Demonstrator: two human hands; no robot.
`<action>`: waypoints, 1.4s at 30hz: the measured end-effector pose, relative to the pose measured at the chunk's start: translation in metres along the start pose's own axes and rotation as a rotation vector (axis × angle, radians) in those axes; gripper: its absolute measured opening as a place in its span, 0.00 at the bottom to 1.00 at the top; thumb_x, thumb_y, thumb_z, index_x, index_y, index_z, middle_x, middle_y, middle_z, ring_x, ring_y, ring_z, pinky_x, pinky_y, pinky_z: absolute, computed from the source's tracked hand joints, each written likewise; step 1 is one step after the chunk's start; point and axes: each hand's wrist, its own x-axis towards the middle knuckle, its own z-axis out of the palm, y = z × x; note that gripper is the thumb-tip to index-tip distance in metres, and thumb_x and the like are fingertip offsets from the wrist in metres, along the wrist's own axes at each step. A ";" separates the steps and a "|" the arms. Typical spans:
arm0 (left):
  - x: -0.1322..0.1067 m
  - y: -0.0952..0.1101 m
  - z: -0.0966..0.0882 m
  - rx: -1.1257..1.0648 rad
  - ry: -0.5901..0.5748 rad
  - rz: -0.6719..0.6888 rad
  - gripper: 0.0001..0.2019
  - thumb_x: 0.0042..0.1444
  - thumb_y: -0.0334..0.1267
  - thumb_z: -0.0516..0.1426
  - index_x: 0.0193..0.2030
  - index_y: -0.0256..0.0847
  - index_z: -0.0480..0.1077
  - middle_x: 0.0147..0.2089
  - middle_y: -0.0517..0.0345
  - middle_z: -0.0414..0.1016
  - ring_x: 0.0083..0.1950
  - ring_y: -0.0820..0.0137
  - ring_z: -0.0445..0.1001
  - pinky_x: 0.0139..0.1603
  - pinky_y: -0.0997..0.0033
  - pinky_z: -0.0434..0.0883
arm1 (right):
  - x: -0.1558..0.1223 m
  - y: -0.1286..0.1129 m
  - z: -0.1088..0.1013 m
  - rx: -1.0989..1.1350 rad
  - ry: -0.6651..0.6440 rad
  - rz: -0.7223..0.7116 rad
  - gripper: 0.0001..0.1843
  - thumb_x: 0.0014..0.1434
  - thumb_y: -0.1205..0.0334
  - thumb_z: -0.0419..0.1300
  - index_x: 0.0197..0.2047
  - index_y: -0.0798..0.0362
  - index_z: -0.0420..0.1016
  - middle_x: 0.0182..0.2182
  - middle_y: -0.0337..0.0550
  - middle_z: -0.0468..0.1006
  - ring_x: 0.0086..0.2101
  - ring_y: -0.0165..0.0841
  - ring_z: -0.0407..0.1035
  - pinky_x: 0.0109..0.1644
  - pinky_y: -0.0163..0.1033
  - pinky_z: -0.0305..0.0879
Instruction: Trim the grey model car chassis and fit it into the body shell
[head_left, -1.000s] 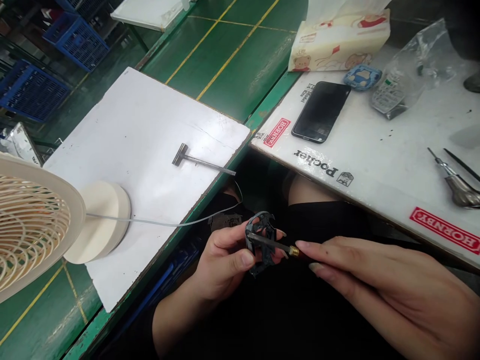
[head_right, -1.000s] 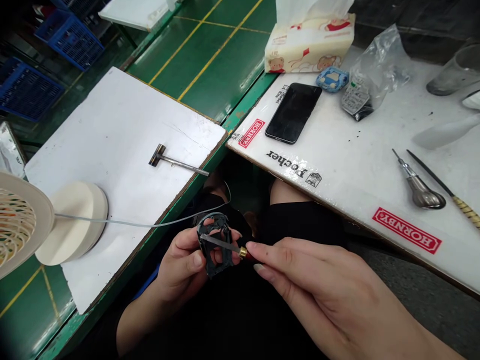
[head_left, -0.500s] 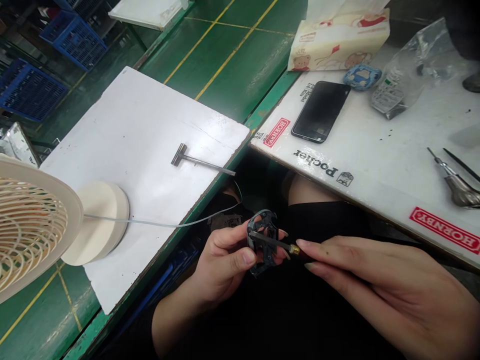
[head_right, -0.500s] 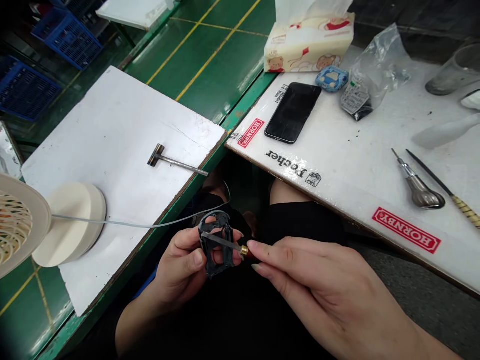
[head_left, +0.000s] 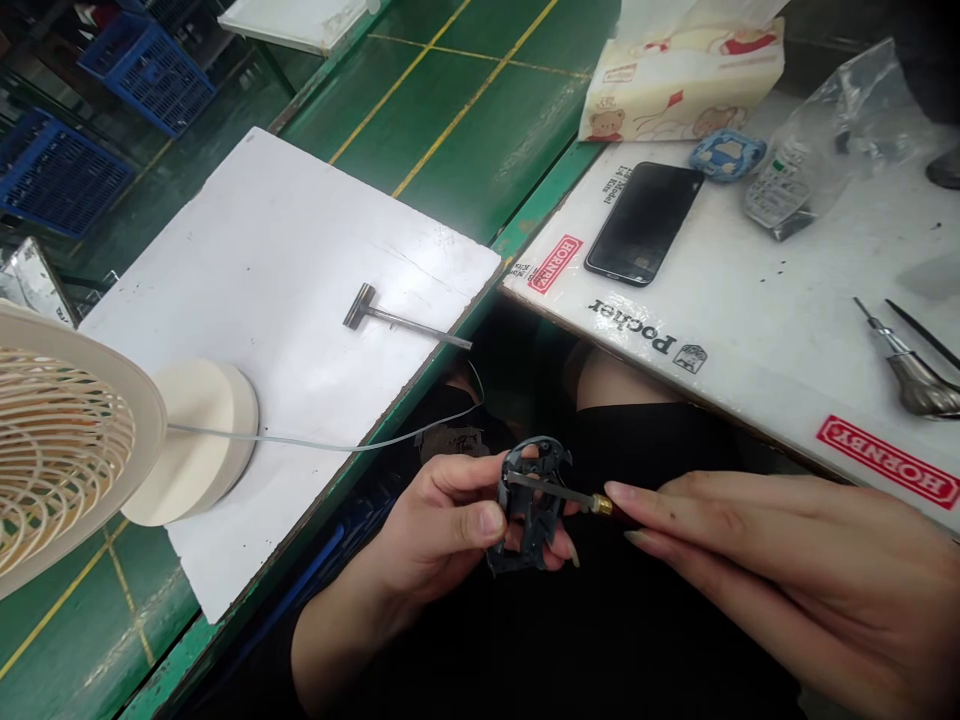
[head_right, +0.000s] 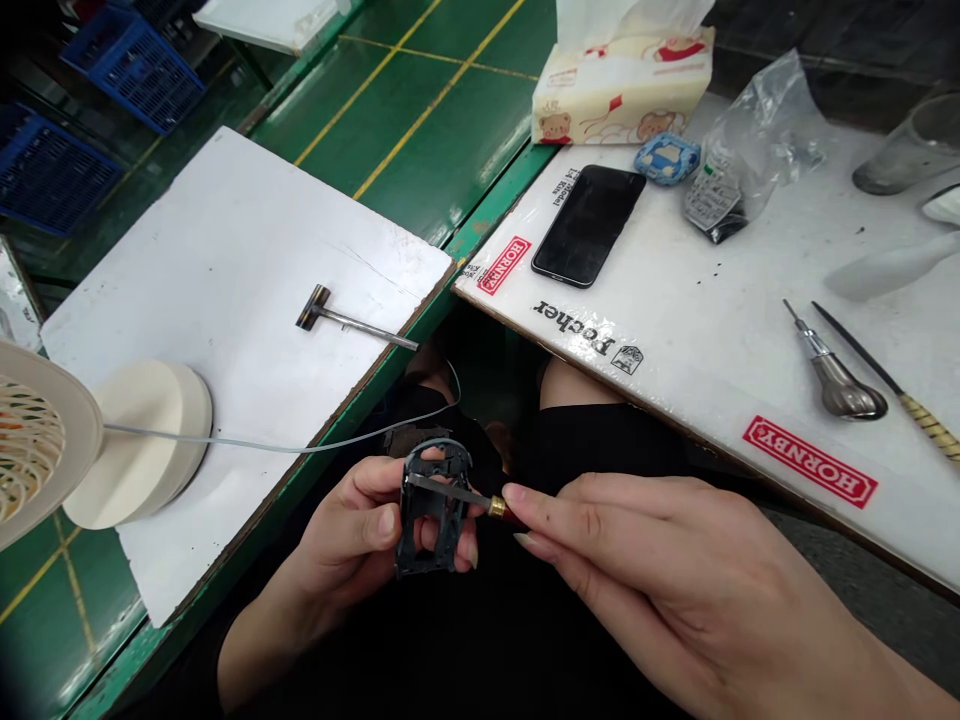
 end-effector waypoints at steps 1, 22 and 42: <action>-0.001 0.000 0.001 0.027 0.023 0.018 0.22 0.71 0.50 0.78 0.63 0.38 0.93 0.50 0.42 0.96 0.47 0.60 0.94 0.56 0.64 0.87 | -0.001 -0.001 0.000 -0.017 -0.016 -0.023 0.28 0.82 0.69 0.67 0.77 0.35 0.85 0.46 0.35 0.94 0.40 0.32 0.90 0.42 0.30 0.86; -0.005 -0.005 0.004 0.141 0.118 0.202 0.19 0.73 0.41 0.77 0.68 0.51 0.91 0.65 0.46 0.95 0.57 0.56 0.96 0.66 0.58 0.88 | -0.009 -0.014 0.018 0.009 0.050 0.014 0.33 0.82 0.71 0.66 0.82 0.36 0.79 0.54 0.38 0.94 0.45 0.34 0.92 0.44 0.31 0.88; -0.007 0.004 0.009 0.036 0.105 0.053 0.18 0.71 0.46 0.78 0.62 0.40 0.94 0.50 0.42 0.96 0.47 0.60 0.94 0.56 0.63 0.89 | 0.010 0.001 0.004 0.041 -0.093 -0.047 0.31 0.83 0.70 0.65 0.82 0.35 0.78 0.46 0.35 0.93 0.40 0.31 0.90 0.43 0.29 0.87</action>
